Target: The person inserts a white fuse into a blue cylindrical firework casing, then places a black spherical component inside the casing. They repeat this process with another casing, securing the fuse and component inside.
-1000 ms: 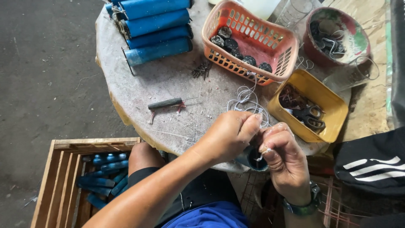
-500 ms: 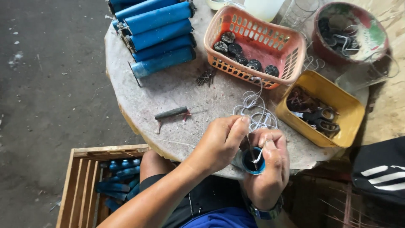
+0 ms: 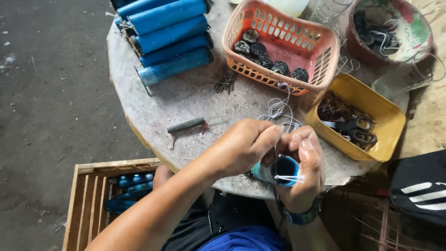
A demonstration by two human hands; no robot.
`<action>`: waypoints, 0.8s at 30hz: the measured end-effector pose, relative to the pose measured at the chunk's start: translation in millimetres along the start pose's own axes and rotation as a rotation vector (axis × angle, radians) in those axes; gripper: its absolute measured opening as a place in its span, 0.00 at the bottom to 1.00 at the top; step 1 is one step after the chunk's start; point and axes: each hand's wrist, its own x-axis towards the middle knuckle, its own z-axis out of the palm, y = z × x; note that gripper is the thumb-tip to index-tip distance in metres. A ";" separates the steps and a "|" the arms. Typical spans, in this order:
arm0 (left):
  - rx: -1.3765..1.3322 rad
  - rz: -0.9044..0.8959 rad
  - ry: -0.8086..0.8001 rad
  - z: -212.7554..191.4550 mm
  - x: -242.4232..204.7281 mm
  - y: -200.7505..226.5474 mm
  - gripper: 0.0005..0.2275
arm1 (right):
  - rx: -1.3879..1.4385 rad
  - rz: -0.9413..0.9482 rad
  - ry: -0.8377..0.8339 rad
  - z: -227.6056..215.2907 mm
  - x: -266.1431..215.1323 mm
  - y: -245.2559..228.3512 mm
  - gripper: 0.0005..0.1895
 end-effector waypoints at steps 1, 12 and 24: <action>0.005 0.001 0.005 -1.0 -1.4 0.0 0.15 | 0.005 -0.002 -0.004 -1.7 2.3 0.4 0.10; -0.037 -0.002 0.386 31.3 -14.9 -24.8 0.15 | -0.311 -0.388 -0.162 -17.2 11.3 -1.7 0.25; 0.083 0.131 0.540 46.4 -33.8 -4.2 0.16 | -0.379 -0.310 -0.405 -55.8 -32.8 -17.0 0.25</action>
